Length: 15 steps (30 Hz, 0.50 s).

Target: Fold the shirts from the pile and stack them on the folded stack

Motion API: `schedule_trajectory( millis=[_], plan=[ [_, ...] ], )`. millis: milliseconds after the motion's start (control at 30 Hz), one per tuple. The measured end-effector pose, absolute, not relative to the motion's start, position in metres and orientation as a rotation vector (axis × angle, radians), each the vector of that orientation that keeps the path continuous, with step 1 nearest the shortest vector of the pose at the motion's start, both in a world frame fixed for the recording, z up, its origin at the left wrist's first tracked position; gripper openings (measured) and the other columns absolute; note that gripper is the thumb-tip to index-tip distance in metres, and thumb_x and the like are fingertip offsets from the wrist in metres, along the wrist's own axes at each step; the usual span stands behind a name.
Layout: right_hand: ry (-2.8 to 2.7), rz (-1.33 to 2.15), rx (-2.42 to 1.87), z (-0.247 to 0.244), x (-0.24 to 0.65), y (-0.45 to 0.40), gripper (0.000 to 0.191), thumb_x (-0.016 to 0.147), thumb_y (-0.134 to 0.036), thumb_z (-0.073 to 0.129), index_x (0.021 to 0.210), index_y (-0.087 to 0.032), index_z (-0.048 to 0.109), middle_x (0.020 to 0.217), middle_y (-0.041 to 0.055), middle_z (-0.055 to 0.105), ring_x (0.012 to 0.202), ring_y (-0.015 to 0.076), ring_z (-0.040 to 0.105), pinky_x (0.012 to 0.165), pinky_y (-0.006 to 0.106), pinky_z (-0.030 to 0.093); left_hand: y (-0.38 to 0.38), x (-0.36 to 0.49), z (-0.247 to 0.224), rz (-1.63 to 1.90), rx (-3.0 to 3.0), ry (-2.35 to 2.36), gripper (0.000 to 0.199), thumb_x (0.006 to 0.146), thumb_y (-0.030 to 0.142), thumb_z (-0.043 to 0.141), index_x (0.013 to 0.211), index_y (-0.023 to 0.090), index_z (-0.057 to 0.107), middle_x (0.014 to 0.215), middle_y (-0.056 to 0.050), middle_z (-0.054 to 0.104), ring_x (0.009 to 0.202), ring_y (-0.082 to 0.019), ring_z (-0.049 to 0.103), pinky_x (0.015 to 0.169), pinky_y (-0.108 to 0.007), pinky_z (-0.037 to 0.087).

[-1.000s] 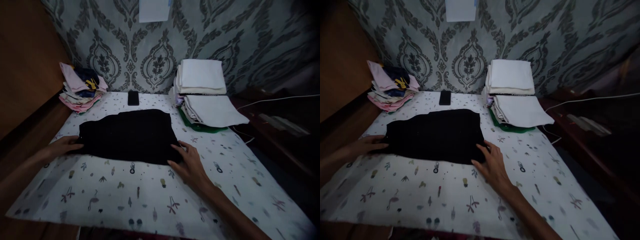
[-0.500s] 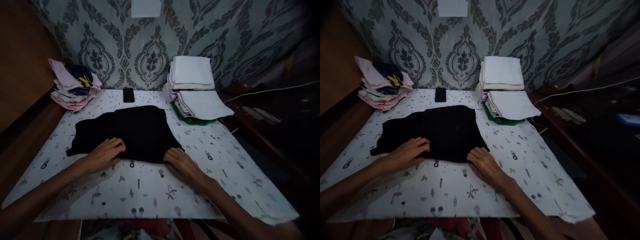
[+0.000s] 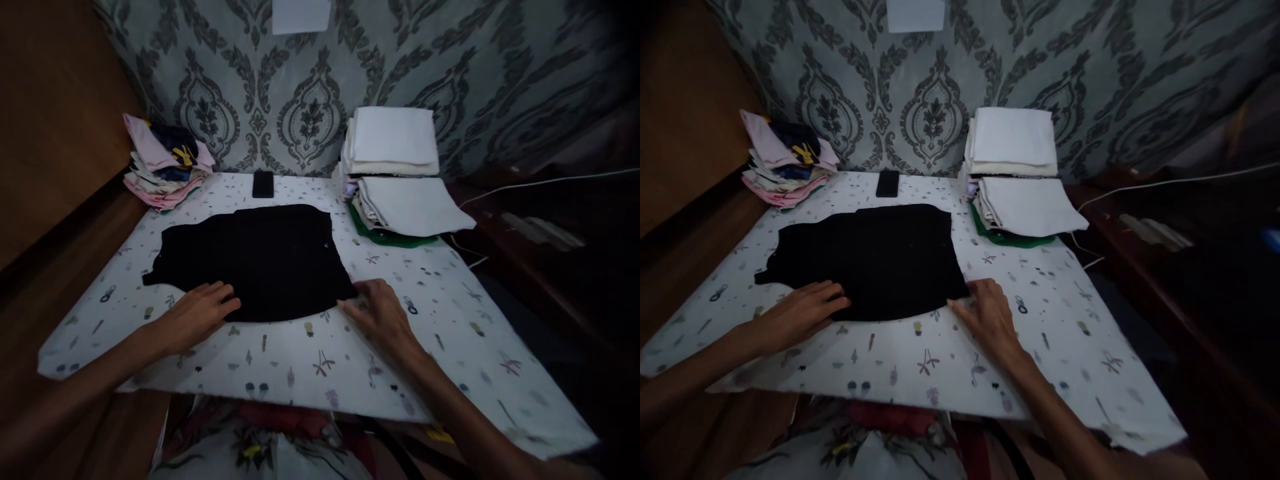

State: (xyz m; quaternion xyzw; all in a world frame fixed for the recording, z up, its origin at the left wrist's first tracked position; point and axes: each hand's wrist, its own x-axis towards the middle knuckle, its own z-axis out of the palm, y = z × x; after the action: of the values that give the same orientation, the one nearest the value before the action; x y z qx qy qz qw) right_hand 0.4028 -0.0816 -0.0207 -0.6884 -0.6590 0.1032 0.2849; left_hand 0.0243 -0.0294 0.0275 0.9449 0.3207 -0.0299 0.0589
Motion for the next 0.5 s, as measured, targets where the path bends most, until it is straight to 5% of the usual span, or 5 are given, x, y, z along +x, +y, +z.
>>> schedule_trajectory(
  millis=[100,200,333,433,500],
  plan=[
    [-1.704,0.443,-1.822,-0.019,0.403,-0.086,0.019,0.084,-0.041,0.06,0.079,-0.023,0.059,0.086,0.0072,0.062,0.086,0.0269,0.06,0.078,0.043,0.051,-0.03,0.02,0.022,-0.01,2.887,0.967,0.033,0.102,0.018,0.036,0.117,0.021,0.065,0.114,-0.008,0.067,0.101,-0.023,0.063,0.09,-0.039,0.052],
    [-1.558,0.566,-1.679,-0.017,0.398,-0.092,0.019,0.085,-0.037,0.057,0.072,-0.024,0.053,0.088,0.0062,0.064,0.084,0.0232,0.061,0.076,0.038,0.051,-0.028,0.014,0.018,0.155,2.831,0.924,0.033,0.104,0.027,0.036,0.12,0.021,0.064,0.113,-0.007,0.069,0.101,-0.021,0.064,0.089,-0.037,0.053],
    [-1.41,0.605,-1.709,-0.013,0.395,-0.09,0.02,0.083,-0.042,0.06,0.086,-0.022,0.058,0.098,0.0073,0.069,0.069,0.0184,0.059,0.066,0.035,0.05,-0.026,0.012,0.016,0.231,2.786,0.891,0.035,0.106,0.03,0.034,0.117,0.02,0.066,0.11,-0.007,0.069,0.098,-0.021,0.063,0.09,-0.036,0.052],
    [-1.375,0.641,-1.802,-0.01,0.397,-0.084,0.043,0.078,-0.043,0.066,0.115,-0.021,0.058,0.093,0.0057,0.069,0.063,0.0181,0.059,0.061,0.034,0.049,-0.027,0.013,0.015,0.242,2.785,0.903,0.034,0.105,0.031,0.036,0.116,0.021,0.066,0.11,-0.006,0.069,0.098,-0.021,0.063,0.093,-0.038,0.051],
    [-1.416,0.68,-1.8,-0.013,0.4,-0.081,0.04,0.077,-0.038,0.064,0.113,-0.021,0.061,0.087,0.0044,0.069,0.066,0.019,0.061,0.062,0.033,0.048,-0.028,0.013,0.014,0.225,2.79,0.898,0.033,0.104,0.03,0.038,0.115,0.021,0.067,0.111,-0.007,0.068,0.098,-0.021,0.063,0.093,-0.038,0.051]
  ],
)
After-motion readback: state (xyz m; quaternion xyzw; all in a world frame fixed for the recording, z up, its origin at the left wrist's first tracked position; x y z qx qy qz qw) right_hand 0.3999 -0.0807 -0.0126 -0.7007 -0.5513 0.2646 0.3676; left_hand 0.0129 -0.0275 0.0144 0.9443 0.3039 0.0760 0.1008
